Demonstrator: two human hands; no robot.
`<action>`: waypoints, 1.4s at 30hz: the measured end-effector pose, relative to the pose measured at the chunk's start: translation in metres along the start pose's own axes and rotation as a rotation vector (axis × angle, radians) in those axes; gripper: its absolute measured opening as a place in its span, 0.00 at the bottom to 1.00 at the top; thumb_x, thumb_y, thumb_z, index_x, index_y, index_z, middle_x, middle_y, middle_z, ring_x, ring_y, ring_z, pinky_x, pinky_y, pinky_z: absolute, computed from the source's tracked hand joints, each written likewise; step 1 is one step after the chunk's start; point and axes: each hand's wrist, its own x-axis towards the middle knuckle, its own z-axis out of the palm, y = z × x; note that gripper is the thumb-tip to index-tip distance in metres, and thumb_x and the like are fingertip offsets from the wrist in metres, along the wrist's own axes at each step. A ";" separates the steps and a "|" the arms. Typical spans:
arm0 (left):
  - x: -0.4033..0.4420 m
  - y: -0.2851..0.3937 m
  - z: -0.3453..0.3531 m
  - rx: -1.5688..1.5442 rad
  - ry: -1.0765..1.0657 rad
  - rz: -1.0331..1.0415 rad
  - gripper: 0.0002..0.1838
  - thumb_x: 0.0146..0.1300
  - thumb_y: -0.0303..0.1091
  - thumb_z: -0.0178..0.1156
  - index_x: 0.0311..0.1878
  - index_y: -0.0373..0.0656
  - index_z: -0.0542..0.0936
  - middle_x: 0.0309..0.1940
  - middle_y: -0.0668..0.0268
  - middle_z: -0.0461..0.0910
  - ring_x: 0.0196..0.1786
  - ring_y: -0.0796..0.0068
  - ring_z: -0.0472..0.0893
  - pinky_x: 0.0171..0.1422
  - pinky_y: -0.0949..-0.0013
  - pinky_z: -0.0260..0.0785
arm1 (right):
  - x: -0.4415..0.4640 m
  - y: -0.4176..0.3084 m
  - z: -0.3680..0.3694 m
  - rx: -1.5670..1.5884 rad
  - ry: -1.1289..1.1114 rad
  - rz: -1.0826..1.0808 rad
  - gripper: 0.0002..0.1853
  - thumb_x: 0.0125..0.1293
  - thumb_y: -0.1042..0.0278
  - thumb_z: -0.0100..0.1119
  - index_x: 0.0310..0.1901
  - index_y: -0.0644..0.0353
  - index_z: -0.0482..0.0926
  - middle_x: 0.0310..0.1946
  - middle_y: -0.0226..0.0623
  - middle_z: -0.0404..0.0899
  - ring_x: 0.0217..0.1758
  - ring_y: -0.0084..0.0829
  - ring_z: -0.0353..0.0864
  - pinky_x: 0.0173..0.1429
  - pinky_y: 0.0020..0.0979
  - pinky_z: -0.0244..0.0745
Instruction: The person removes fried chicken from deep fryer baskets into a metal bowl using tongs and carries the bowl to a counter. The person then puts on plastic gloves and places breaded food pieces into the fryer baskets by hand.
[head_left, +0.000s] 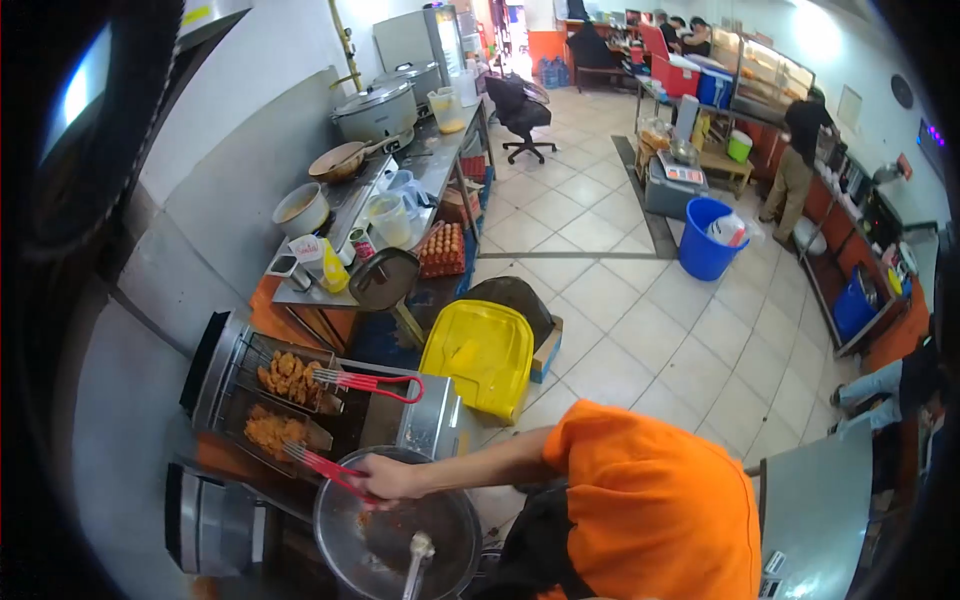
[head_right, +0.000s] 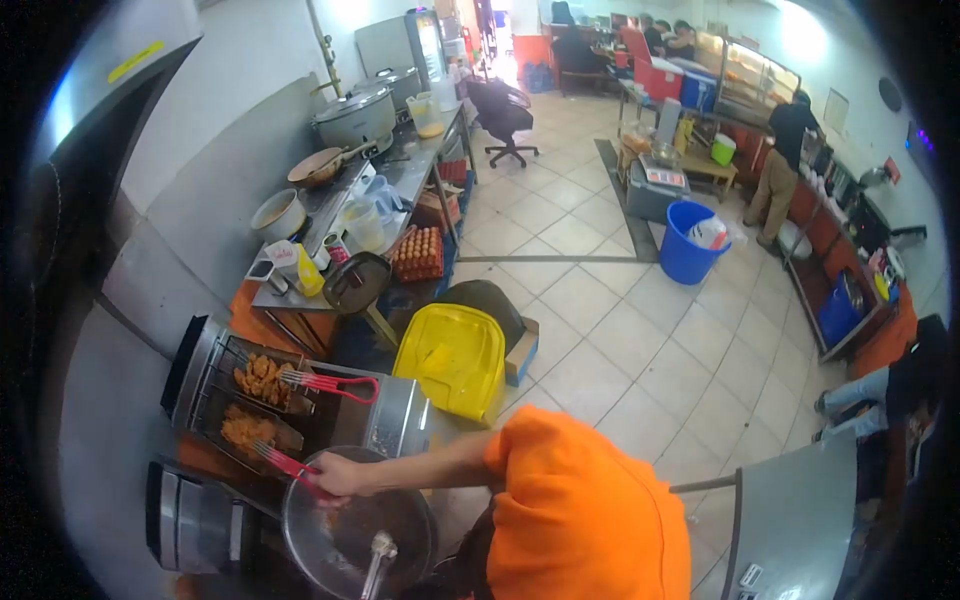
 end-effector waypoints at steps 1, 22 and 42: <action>0.001 -0.004 -0.005 0.003 0.007 -0.009 0.23 0.70 0.40 0.51 0.63 0.38 0.72 0.56 0.59 0.76 0.54 0.64 0.76 0.57 0.57 0.67 | -0.002 -0.013 0.004 0.076 0.062 -0.055 0.11 0.69 0.74 0.43 0.35 0.66 0.77 0.19 0.39 0.78 0.15 0.26 0.74 0.17 0.27 0.65; -0.005 0.013 -0.104 -0.333 0.181 -0.069 0.07 0.65 0.22 0.52 0.41 0.35 0.80 0.36 0.63 0.80 0.42 0.71 0.77 0.51 0.69 0.69 | -0.016 -0.028 0.007 -0.182 0.046 0.220 0.14 0.74 0.69 0.40 0.54 0.64 0.72 0.23 0.34 0.72 0.15 0.21 0.66 0.14 0.23 0.52; -0.001 0.034 -0.139 -0.754 -0.242 -0.419 0.10 0.66 0.19 0.51 0.46 0.42 0.77 0.37 0.68 0.75 0.35 0.78 0.79 0.24 0.71 0.82 | -0.036 -0.059 -0.014 -0.562 0.301 0.227 0.36 0.73 0.37 0.40 0.69 0.60 0.63 0.35 0.50 0.84 0.23 0.31 0.82 0.23 0.23 0.71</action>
